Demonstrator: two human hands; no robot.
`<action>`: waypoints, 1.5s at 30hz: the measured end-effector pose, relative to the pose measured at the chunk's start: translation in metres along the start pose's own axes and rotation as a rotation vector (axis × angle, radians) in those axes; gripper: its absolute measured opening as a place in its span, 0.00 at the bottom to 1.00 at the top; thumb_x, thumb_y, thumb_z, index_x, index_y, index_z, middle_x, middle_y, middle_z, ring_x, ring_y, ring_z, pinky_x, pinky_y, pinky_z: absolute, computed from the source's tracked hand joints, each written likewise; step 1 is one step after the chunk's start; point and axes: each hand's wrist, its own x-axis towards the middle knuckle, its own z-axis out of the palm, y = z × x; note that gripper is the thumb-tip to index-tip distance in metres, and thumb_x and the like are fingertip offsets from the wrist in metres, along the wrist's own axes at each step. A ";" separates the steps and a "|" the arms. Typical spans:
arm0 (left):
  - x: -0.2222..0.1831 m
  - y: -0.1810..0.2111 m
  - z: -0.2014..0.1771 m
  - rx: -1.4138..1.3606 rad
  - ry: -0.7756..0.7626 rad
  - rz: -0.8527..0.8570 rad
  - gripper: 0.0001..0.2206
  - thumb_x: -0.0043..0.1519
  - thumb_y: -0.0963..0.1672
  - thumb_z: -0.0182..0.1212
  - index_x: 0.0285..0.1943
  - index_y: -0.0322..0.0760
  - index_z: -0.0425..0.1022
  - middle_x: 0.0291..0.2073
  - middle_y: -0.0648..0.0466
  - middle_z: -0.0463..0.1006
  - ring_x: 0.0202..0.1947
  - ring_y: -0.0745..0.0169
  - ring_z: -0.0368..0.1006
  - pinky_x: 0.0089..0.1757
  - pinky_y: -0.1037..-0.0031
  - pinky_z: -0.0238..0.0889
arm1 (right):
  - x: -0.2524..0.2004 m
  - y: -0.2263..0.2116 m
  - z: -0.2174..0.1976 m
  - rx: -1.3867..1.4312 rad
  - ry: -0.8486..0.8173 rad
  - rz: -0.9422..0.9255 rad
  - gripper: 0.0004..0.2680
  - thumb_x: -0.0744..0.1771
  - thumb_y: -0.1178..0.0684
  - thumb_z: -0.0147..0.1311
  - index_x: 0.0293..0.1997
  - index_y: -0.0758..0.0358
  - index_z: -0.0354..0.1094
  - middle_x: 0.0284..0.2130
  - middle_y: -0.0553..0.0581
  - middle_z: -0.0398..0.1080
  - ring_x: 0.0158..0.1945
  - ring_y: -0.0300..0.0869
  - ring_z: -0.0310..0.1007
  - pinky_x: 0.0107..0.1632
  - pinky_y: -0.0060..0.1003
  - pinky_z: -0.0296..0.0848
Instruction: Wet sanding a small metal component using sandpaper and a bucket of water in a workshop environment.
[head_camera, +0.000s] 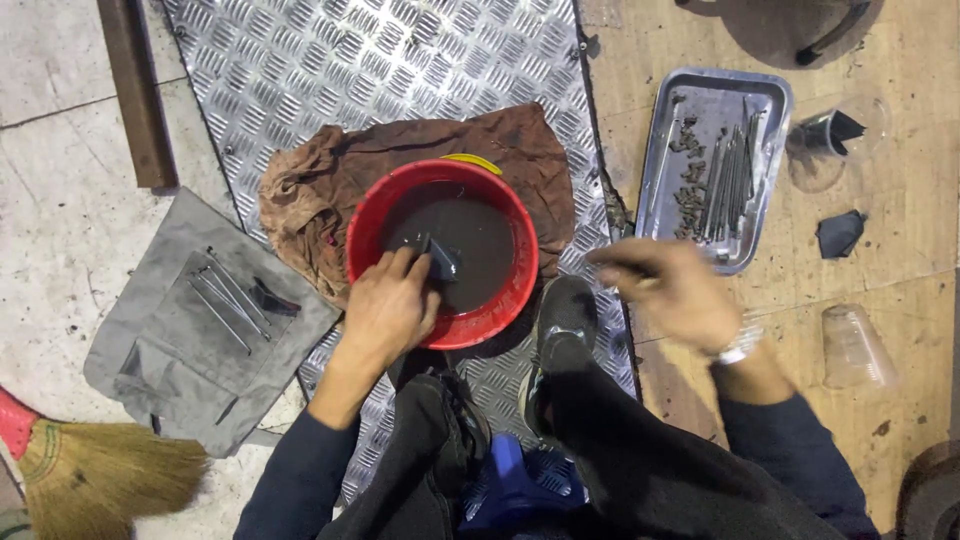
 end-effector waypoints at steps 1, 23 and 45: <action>0.006 -0.003 0.013 -0.001 0.000 -0.005 0.17 0.54 0.46 0.63 0.51 0.40 0.81 0.42 0.47 0.80 0.42 0.50 0.78 0.40 0.64 0.72 | 0.011 -0.007 0.019 -0.001 -0.005 -0.001 0.07 0.66 0.63 0.56 0.46 0.73 0.76 0.34 0.73 0.78 0.40 0.62 0.81 0.41 0.53 0.82; 0.003 -0.005 0.013 -0.281 0.288 -0.163 0.05 0.60 0.43 0.62 0.43 0.41 0.77 0.30 0.52 0.76 0.36 0.49 0.78 0.35 0.64 0.73 | 0.063 -0.030 0.120 -0.515 -0.110 0.122 0.09 0.67 0.55 0.51 0.46 0.70 0.70 0.30 0.77 0.76 0.41 0.70 0.78 0.39 0.61 0.76; -0.048 -0.080 0.084 -1.225 0.813 -0.922 0.09 0.59 0.37 0.66 0.47 0.32 0.76 0.40 0.43 0.80 0.32 0.62 0.78 0.35 0.70 0.74 | 0.050 -0.011 0.128 -0.349 -0.050 0.072 0.08 0.66 0.55 0.55 0.48 0.66 0.72 0.33 0.68 0.79 0.43 0.68 0.78 0.40 0.58 0.74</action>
